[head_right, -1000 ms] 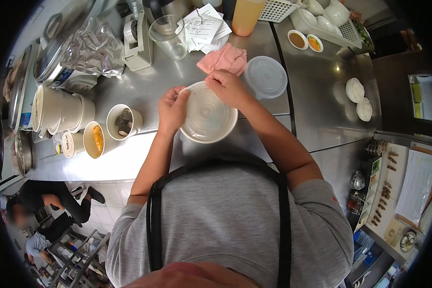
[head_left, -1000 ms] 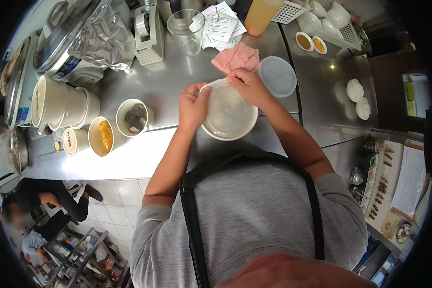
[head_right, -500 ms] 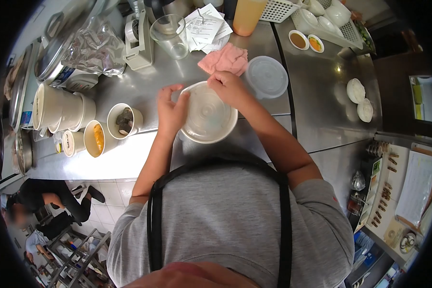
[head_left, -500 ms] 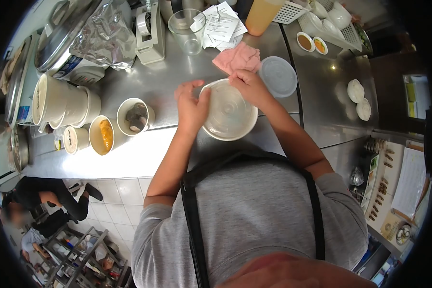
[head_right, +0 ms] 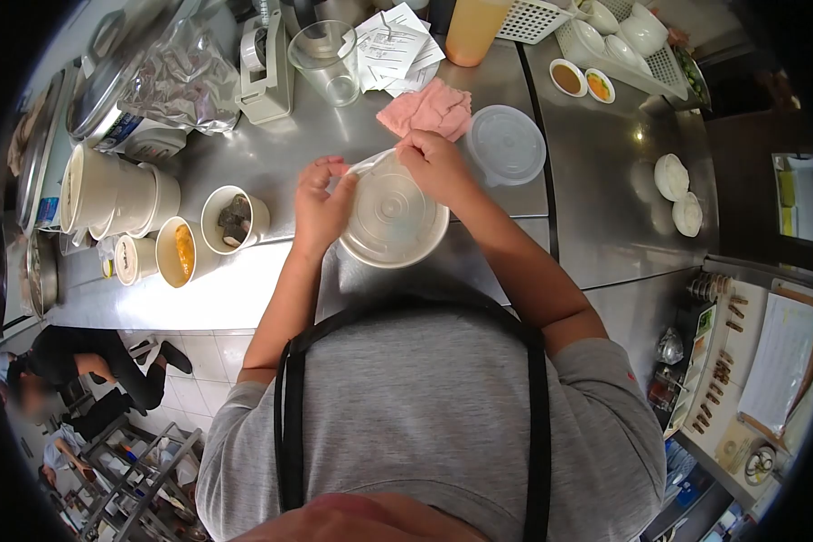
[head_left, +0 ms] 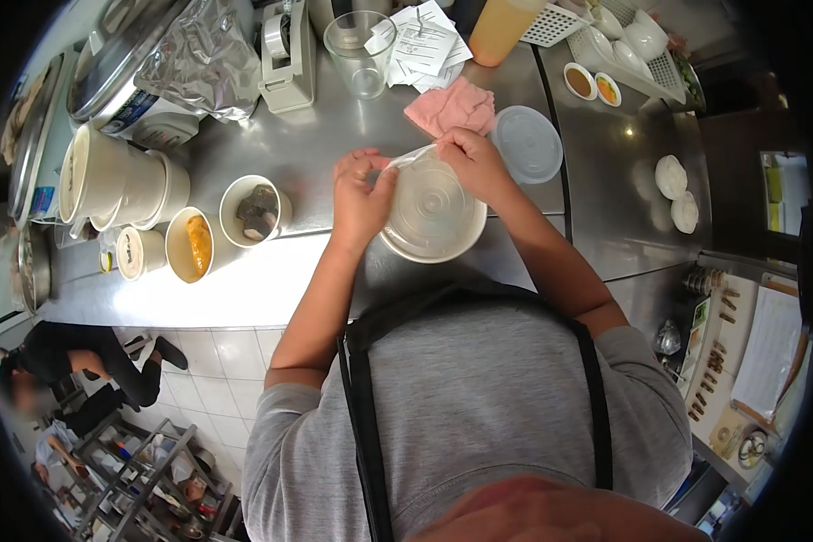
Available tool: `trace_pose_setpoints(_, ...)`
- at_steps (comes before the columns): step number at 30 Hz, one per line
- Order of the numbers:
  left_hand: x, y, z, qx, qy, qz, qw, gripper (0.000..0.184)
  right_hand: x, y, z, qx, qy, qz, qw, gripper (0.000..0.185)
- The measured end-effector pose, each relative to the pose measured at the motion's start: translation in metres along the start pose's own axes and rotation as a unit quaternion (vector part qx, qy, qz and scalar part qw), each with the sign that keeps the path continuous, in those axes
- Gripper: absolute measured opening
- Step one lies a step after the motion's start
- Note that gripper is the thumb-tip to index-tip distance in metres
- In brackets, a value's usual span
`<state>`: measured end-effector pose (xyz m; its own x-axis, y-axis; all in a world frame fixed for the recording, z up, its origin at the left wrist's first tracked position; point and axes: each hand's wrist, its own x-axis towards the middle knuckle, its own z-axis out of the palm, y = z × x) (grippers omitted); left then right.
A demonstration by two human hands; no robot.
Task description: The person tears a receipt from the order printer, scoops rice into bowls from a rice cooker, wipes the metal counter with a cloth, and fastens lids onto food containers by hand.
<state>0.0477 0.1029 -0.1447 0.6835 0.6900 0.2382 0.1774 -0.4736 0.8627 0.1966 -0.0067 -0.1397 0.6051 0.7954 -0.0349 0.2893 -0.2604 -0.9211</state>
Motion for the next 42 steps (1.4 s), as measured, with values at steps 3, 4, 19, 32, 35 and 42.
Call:
trace_pose_setpoints(3, -0.001, -0.002, 0.004, -0.062, -0.005, -0.065, 0.996, 0.014, -0.001, -0.001, 0.000, 0.002, 0.003, -0.001, 1.000, 0.015)
trace_pose_setpoints(4, -0.003, -0.012, 0.010, -0.091, -0.006, -0.088, 0.992, 0.016, -0.001, -0.001, 0.000, -0.003, 0.003, -0.001, 1.000, 0.015)
trace_pose_setpoints(19, -0.002, -0.011, 0.015, -0.110, -0.079, -0.099, 0.986, 0.026, 0.017, -0.029, 0.008, -0.361, -0.014, -0.266, 0.894, 0.012)
trace_pose_setpoints(32, 0.013, 0.001, 0.009, -0.051, -0.059, -0.074, 0.994, 0.020, 0.023, -0.018, 0.002, -0.212, -0.011, -0.244, 0.946, 0.009)
trace_pose_setpoints(35, 0.022, 0.007, 0.011, 0.064, -0.032, 0.014, 0.997, 0.013, 0.023, -0.015, 0.005, -0.218, 0.007, -0.252, 0.943, 0.007)
trace_pose_setpoints(42, 0.021, 0.016, 0.016, 0.163, 0.024, 0.032, 0.986, 0.006, 0.020, -0.016, 0.009, -0.209, 0.035, -0.220, 0.952, 0.006)
